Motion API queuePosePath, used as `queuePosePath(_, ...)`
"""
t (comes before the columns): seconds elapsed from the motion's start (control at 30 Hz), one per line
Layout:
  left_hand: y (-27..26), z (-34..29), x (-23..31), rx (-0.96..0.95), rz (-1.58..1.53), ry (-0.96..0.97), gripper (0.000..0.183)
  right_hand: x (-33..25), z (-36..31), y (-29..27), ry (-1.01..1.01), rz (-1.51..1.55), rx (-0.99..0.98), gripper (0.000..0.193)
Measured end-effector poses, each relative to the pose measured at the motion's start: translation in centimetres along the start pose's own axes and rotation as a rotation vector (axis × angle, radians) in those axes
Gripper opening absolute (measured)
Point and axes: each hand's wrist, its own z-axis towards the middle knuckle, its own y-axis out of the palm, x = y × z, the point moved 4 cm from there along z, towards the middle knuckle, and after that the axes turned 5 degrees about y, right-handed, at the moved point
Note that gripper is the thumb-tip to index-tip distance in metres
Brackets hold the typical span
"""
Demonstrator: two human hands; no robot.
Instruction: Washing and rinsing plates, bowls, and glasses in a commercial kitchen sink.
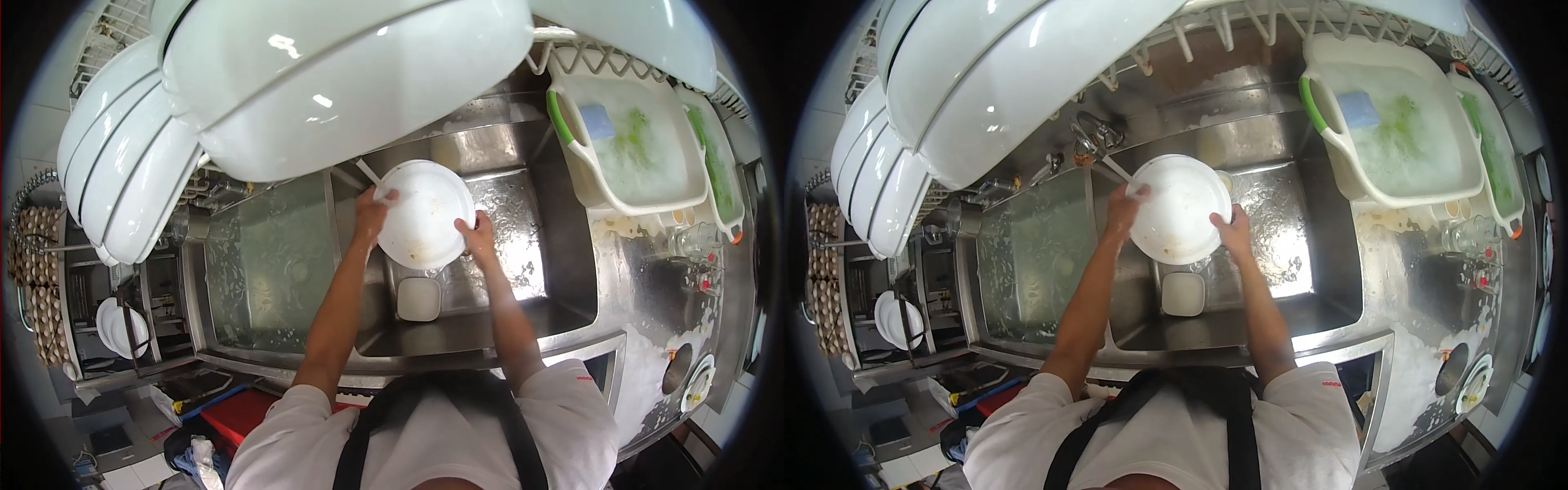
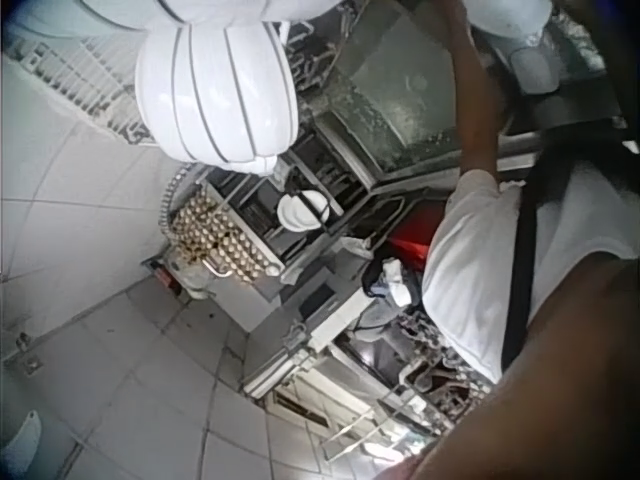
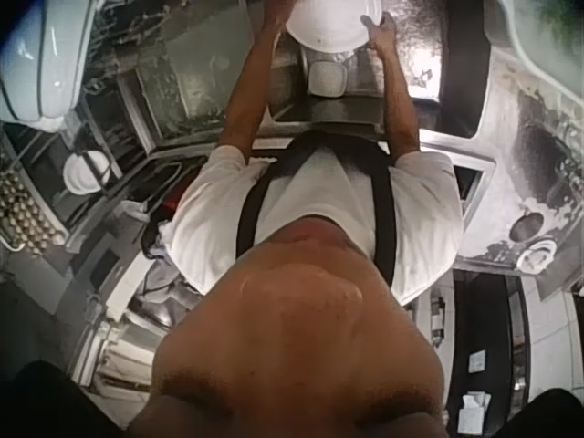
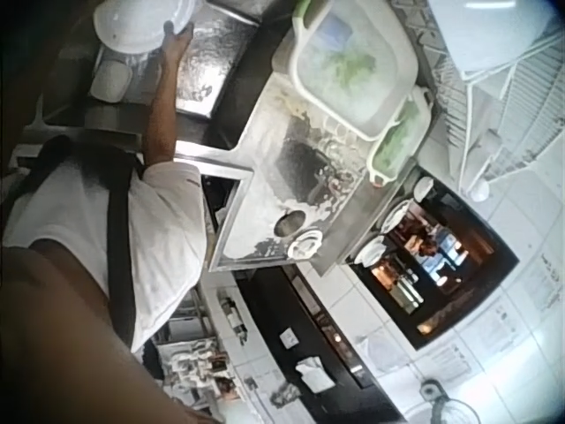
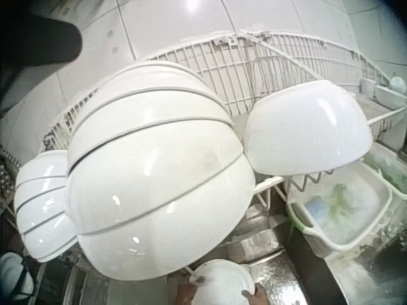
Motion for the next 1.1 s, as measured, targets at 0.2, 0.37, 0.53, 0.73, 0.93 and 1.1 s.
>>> queuePosePath(0.2,-3.7,0.1,-1.4,0.145,-0.2,0.018,0.038,-0.4,-2.1,-8.1,0.122,0.227,0.131,0.029)
queuePosePath(0.37,-2.9,1.5,-2.9,-0.019,-0.004,-0.035,0.037,1.5,-4.1,-11.8,0.07,0.232,0.208,0.021)
queuePosePath(0.53,-0.9,2.9,-3.8,-0.113,0.061,-0.018,0.039,1.0,-4.7,-13.4,-0.085,0.239,0.299,0.022)
queuePosePath(0.73,1.4,4.5,-3.2,-0.229,-0.195,0.094,0.05,-4.3,-6.4,-15.3,-0.251,0.168,0.405,0.019)
queuePosePath(0.93,2.1,4.2,-4.2,-0.258,-0.522,-0.009,0.049,-8.9,-6.9,-14.9,-0.413,0.085,0.483,0.018)
queuePosePath(1.1,1.5,1.9,-5.2,-0.278,-0.844,-0.055,0.044,-9.4,-6.2,-13.2,-0.411,0.164,0.447,0.019)
